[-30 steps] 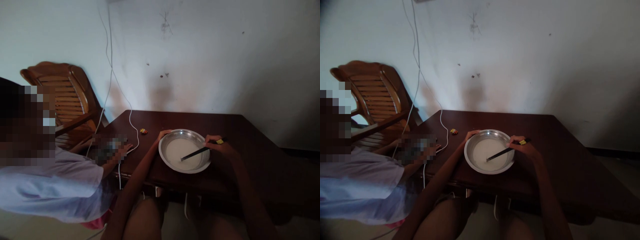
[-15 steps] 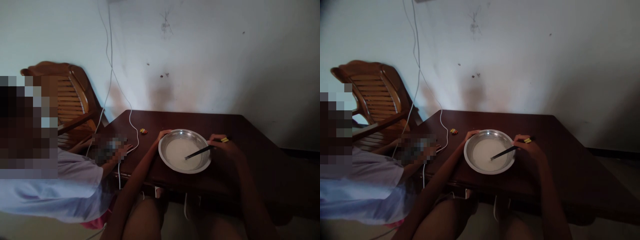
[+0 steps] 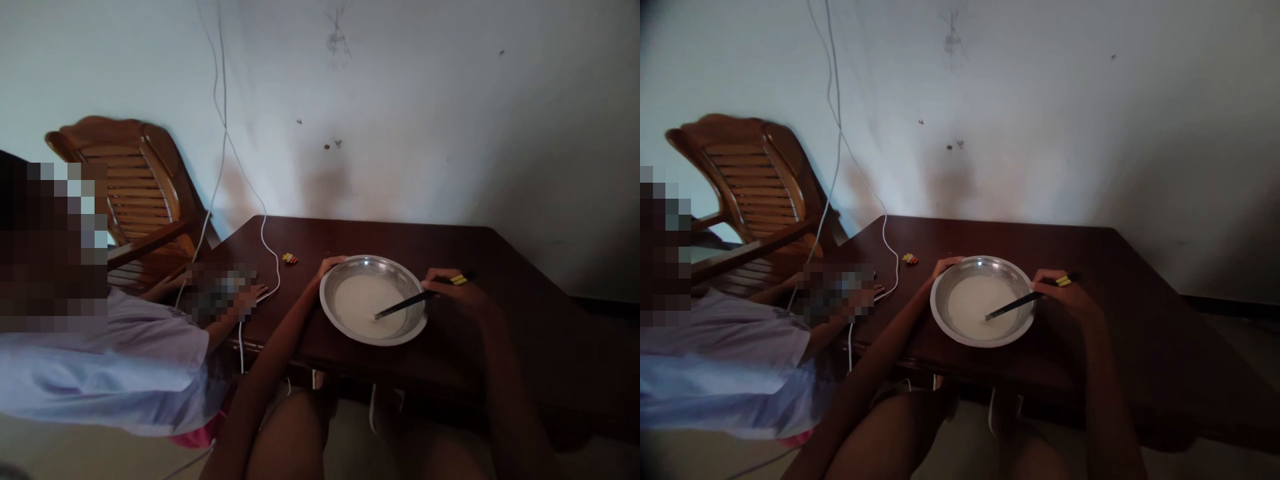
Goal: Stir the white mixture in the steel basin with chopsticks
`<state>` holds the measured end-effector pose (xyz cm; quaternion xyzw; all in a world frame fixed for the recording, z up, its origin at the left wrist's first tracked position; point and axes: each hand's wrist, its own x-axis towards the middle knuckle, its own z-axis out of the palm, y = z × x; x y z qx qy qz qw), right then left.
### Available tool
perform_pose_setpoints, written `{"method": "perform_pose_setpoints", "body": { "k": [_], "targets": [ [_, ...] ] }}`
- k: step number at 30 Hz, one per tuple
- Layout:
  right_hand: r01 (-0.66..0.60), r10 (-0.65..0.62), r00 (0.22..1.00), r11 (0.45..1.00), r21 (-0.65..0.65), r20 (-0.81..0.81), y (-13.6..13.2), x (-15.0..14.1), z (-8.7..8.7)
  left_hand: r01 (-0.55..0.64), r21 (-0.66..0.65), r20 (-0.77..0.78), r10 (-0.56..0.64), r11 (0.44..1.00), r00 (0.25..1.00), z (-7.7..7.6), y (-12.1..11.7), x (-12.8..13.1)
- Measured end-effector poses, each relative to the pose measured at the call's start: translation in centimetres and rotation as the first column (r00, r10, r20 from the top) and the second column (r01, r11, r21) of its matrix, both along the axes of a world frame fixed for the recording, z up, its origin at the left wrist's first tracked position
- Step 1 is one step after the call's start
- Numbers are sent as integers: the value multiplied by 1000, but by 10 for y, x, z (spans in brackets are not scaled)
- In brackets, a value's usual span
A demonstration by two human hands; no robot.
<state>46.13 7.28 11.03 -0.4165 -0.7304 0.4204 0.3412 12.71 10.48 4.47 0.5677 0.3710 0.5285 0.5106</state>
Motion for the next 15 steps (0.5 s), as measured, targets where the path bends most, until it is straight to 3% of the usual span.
{"method": "perform_pose_setpoints", "body": {
  "k": [2,5,10,12,15],
  "targets": [
    [-64,59,996,996,69,69,-3,-16,4,4,5,-28,-4,1000,1000,1,-1,0],
    [-12,0,997,990,143,81,-1,-24,3,18,-37,-40,-19,999,999,0,-2,0],
    [187,-188,980,982,-13,-67,7,13,-8,-11,54,-9,12,998,1000,-4,-1,-2],
    [127,-131,990,990,-59,-52,6,18,-8,27,62,-29,-26,998,999,-5,1,-3],
    [-39,38,999,999,31,25,1,1,-4,50,-13,-32,-51,999,998,-6,3,-3]
  ]
}}
